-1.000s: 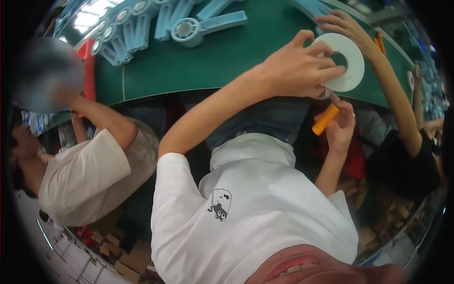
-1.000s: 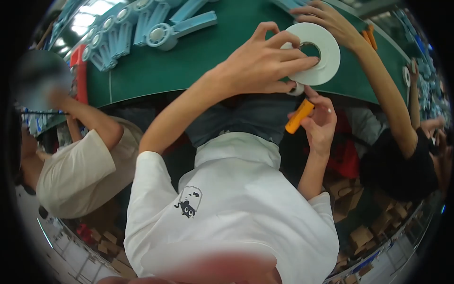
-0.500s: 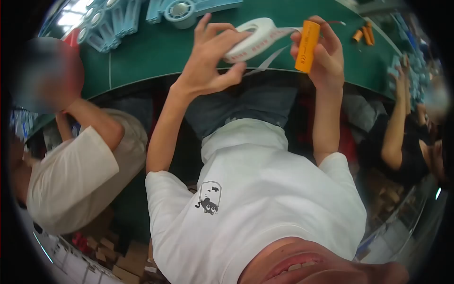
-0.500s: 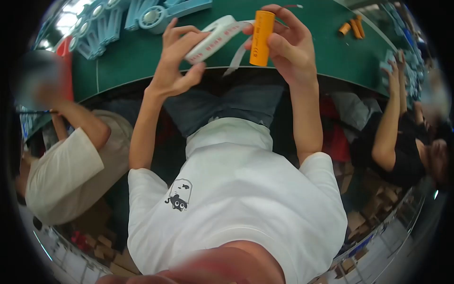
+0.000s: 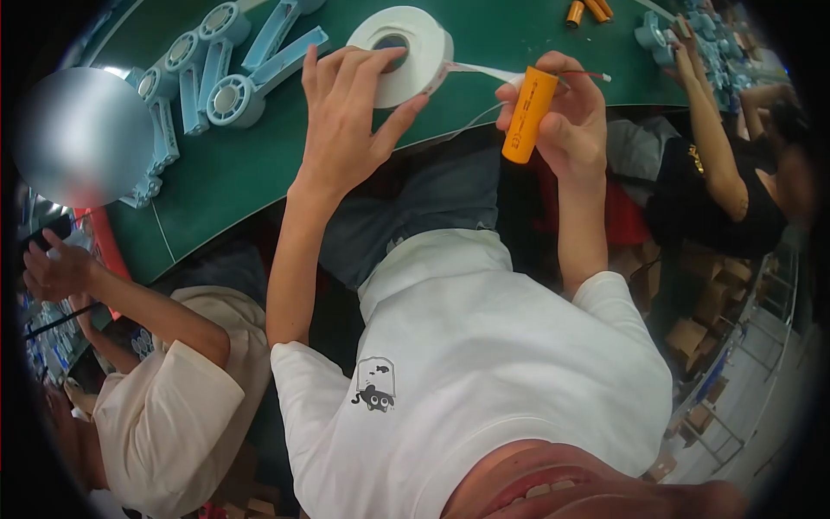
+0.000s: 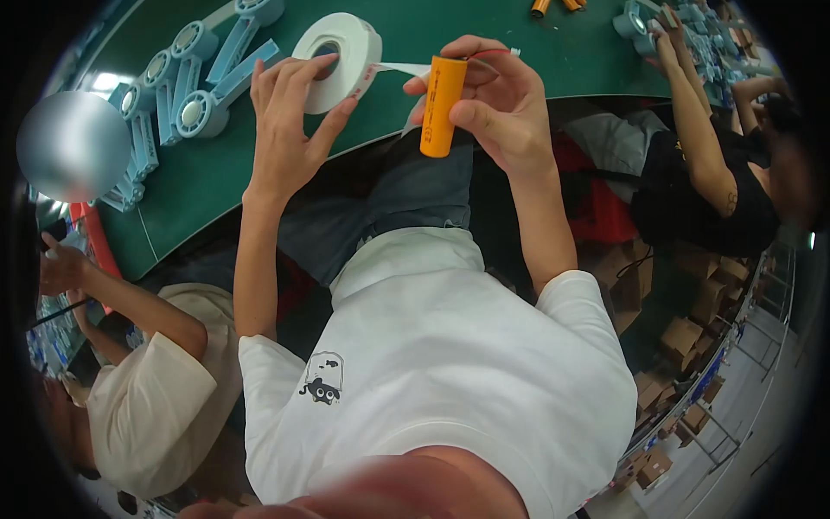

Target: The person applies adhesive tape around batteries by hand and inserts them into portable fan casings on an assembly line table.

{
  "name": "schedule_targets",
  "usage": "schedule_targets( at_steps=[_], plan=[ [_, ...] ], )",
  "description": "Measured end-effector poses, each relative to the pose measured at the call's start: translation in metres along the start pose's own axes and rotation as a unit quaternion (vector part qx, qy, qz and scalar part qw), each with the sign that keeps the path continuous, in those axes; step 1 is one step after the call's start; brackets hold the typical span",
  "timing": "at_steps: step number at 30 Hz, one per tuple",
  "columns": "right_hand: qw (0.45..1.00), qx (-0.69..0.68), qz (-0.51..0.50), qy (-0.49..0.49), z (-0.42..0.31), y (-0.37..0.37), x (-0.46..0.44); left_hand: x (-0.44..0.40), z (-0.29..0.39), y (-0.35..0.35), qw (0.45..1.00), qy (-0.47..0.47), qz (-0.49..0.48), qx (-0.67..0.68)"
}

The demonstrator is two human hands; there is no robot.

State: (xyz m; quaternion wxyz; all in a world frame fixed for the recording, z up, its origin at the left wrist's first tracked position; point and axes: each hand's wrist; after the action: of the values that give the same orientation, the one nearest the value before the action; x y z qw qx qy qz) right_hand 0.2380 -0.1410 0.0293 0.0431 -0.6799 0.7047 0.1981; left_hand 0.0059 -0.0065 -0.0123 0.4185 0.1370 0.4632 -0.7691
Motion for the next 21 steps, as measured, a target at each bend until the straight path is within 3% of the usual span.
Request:
schedule_targets(
  at_steps=[6,9,10,13,18,21],
  plan=[
    [0.998,-0.029,-0.052,-0.025,-0.007,0.015,0.031,-0.019,0.002,0.019,0.996,-0.020,0.073,-0.048],
    [0.990,0.025,-0.070,0.121,-0.003,0.016,0.053,-0.024,-0.010,0.028,0.991,-0.012,0.136,-0.005],
    [0.990,0.023,-0.073,0.119,-0.002,0.013,0.051,-0.024,-0.013,0.027,0.990,-0.011,0.137,-0.009],
    [0.972,0.178,0.034,0.148,-0.006,0.005,0.053,-0.024,-0.017,0.027,0.987,0.010,0.156,0.033],
    [0.960,0.184,0.211,0.002,-0.006,-0.007,0.006,-0.019,-0.009,0.028,0.993,0.028,0.114,0.009],
    [0.959,0.222,0.179,0.002,-0.002,0.005,-0.026,-0.021,0.000,0.029,0.995,0.038,0.089,0.002]
  ],
)
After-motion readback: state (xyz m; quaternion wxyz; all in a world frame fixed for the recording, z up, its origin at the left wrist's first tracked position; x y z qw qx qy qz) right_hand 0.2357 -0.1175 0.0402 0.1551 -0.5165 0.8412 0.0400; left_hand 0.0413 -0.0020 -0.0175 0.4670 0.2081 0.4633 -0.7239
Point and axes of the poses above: each hand's wrist, its own x-axis away from the middle knuckle, its own y-axis out of the palm, z = x × y, and after that the axes turned 3 degrees about x, right-handed
